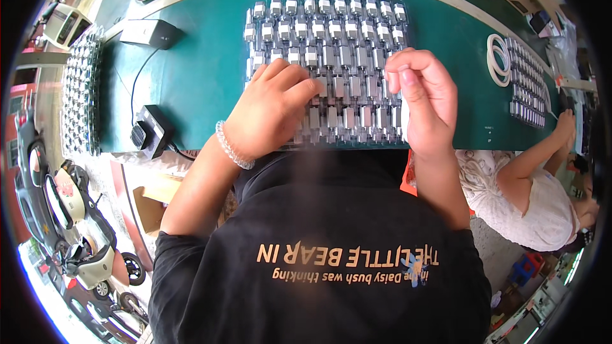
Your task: The person applies white adhesive labels to small cylindrical metal components. They pick up a component from a tray, wrap a label around it, smooth it down, and place it back into the tray. This process is repeated for multiple components.
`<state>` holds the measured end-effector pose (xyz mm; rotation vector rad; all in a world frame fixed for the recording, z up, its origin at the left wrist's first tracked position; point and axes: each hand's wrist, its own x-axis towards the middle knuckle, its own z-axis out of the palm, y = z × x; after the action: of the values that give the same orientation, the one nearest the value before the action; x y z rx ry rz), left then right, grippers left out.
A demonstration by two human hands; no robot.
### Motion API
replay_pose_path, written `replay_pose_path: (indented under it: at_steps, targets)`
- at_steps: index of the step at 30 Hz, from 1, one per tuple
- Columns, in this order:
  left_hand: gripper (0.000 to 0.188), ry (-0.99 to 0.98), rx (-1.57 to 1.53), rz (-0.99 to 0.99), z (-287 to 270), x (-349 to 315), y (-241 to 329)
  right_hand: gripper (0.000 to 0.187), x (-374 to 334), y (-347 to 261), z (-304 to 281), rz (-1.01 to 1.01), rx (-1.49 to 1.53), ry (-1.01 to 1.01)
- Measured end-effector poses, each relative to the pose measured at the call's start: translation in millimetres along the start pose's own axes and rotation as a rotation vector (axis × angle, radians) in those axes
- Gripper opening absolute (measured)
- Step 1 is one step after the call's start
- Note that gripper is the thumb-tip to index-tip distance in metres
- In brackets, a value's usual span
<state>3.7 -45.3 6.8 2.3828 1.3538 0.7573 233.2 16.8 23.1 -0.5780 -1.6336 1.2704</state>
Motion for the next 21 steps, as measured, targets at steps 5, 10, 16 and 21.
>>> replay_pose_path:
  at_steps: [5, 10, 16, 21]
  targets:
    - [0.031, 0.265, -0.419, -0.15, 8, 1, 1, 0.018, 0, 2, 2, 0.027, -0.052, -0.024]
    - [0.023, 0.445, -1.715, -0.685, 3, 11, 31, 0.018, -1, -11, 6, 0.092, -0.194, -0.087]
    - [0.023, 0.212, -1.996, -0.642, 13, 17, 38, 0.018, -2, -17, 8, 0.08, -0.296, -0.071]
    - [0.03, 0.156, -1.685, -0.502, 11, 21, 47, 0.021, -1, -19, 9, 0.074, -0.304, -0.107]
